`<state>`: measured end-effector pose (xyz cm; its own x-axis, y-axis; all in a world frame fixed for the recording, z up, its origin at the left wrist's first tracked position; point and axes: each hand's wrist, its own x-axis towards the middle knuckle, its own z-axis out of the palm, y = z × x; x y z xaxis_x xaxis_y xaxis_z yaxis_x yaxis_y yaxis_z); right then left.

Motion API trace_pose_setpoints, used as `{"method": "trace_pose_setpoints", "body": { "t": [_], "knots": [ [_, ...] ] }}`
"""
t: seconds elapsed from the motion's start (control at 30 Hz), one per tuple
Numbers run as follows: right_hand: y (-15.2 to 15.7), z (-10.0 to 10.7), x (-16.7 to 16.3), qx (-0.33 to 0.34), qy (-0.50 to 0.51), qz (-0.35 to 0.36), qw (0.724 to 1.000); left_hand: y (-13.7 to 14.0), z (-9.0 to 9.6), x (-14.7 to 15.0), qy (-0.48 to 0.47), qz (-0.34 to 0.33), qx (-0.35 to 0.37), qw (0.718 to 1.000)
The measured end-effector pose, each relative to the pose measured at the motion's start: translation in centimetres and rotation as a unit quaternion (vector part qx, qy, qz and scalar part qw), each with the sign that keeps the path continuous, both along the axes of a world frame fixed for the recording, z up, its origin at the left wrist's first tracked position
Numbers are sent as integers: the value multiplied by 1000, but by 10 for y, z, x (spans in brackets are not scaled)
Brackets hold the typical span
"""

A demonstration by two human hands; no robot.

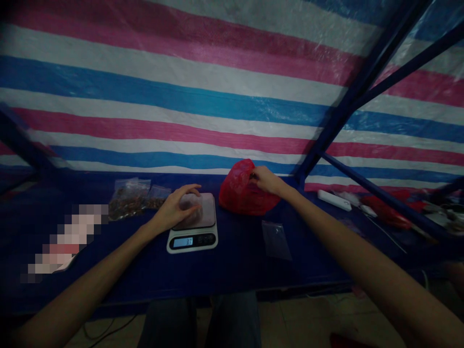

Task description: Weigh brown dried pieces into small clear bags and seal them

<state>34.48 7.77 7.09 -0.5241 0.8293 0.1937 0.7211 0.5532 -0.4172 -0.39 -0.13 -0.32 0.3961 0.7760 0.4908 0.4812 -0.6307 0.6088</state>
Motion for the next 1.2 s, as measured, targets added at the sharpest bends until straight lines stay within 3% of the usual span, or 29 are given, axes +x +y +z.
{"method": "trace_pose_setpoints", "body": {
  "t": [0.23, 0.5, 0.67, 0.83, 1.2],
  "knots": [
    [-11, 36, 10, -20, 44, -25, 998, -8, 8, 40, -18, -70, -39, 997],
    [-28, 49, 21, -5, 72, -56, 996, -18, 12, 112, 8, -116, -97, 989],
    [-53, 47, 15, 5, 93, -33, 995, -20, 18, 129, 3, -96, -107, 990],
    [-72, 37, -12, -62, 68, 36, 995, -25, 21, 137, -6, -54, -133, 990],
    [-73, 7, -37, -111, 85, 84, 987, -12, 8, 130, -46, -12, -165, 985]
  ]
}}
